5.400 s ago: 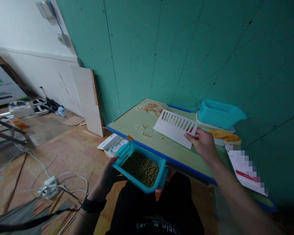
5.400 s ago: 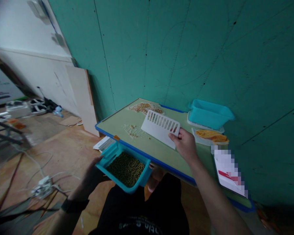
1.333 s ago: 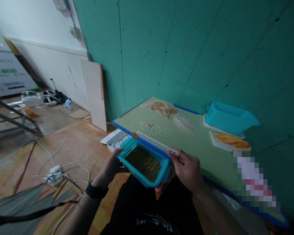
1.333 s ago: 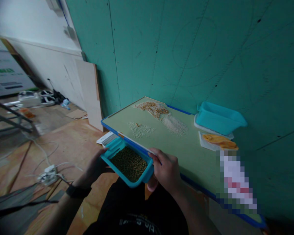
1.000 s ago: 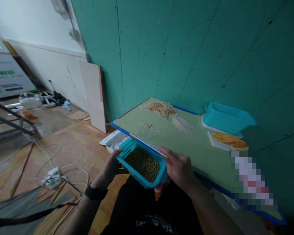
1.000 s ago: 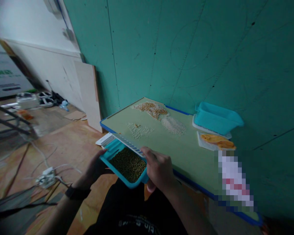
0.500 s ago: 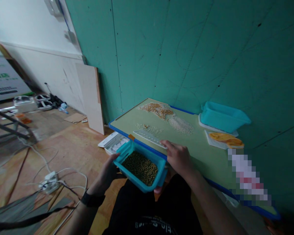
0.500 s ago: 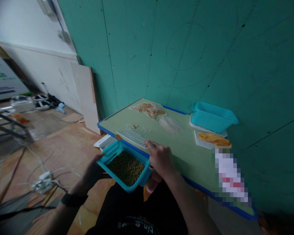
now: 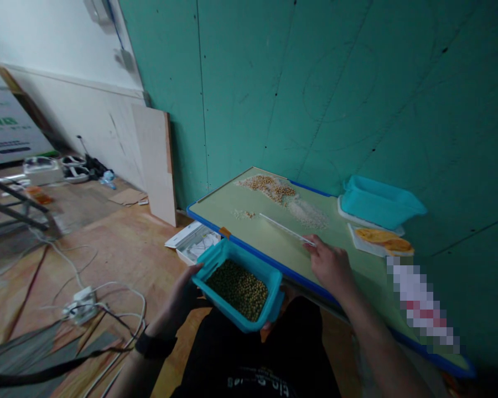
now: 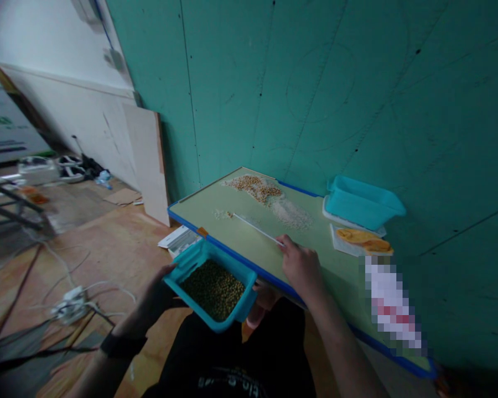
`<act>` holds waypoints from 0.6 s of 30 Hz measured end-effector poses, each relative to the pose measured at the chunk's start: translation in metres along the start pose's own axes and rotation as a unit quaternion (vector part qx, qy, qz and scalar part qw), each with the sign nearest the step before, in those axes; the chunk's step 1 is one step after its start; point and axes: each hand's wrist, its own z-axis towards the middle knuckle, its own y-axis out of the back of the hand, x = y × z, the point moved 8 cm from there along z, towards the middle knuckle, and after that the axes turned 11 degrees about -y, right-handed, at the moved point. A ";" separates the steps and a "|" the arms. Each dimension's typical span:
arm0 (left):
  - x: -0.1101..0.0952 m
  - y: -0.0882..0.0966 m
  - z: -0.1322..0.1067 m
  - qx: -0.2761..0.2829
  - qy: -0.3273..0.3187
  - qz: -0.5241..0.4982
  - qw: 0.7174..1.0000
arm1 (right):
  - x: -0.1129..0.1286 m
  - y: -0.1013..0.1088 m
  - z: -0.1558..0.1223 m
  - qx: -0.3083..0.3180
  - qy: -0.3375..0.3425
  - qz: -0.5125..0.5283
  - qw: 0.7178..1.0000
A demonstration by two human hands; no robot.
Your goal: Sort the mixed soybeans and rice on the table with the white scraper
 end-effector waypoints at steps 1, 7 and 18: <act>0.004 0.003 -0.001 -0.004 0.005 -0.008 1.000 | 0.000 0.002 -0.001 -0.009 0.000 0.001 1.000; 0.022 0.016 -0.002 -0.009 0.013 -0.023 1.000 | 0.020 0.023 -0.020 -0.050 0.032 0.037 0.998; 0.023 0.007 -0.008 0.013 0.005 -0.002 1.000 | 0.047 0.005 -0.010 0.005 -0.011 -0.026 1.000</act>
